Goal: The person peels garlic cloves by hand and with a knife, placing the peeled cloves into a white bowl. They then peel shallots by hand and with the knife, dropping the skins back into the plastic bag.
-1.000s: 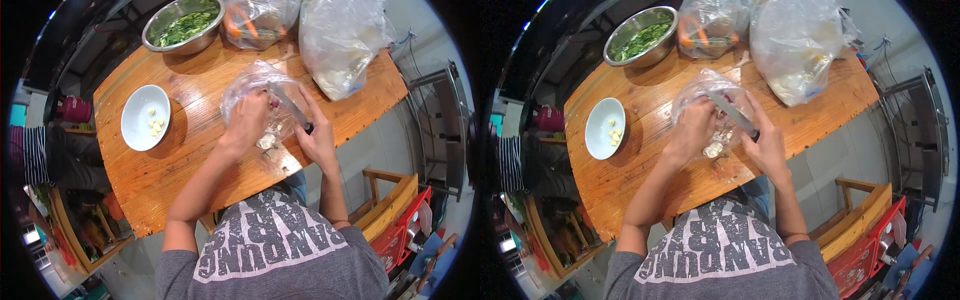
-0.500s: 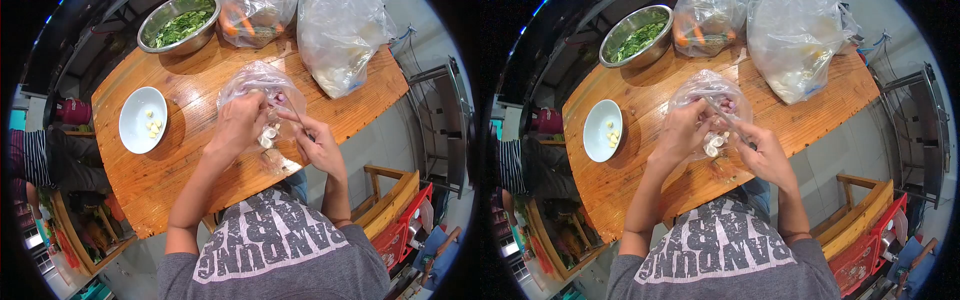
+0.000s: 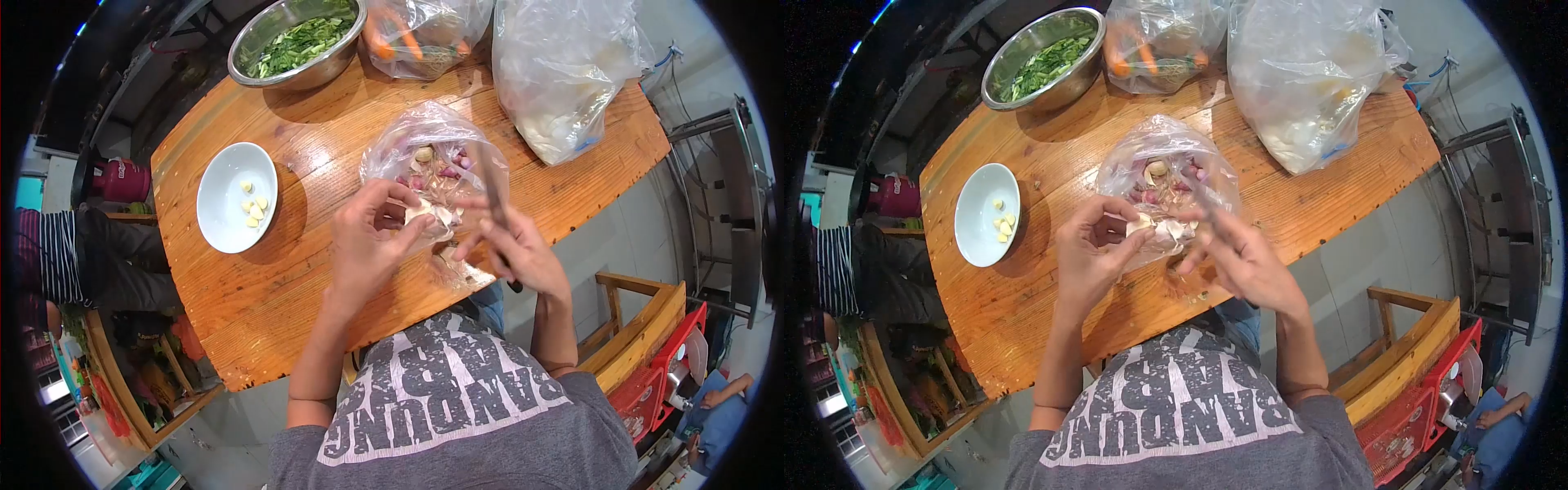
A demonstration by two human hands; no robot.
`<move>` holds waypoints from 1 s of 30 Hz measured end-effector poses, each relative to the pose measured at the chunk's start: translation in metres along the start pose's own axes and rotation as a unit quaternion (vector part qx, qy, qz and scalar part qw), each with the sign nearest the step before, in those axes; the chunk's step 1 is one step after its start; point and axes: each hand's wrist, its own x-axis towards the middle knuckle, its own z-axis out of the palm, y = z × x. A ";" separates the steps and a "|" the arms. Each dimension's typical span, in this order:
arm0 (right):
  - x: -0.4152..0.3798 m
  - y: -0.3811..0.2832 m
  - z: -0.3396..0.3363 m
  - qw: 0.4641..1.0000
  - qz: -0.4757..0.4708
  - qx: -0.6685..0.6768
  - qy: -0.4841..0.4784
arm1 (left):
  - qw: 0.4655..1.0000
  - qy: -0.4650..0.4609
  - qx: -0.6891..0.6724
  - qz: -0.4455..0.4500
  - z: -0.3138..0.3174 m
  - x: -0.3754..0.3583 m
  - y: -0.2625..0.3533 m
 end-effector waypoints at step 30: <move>0.004 -0.003 0.018 0.923 -0.100 -0.306 0.209 | 0.999 0.038 -0.034 0.002 -0.005 -0.016 -0.007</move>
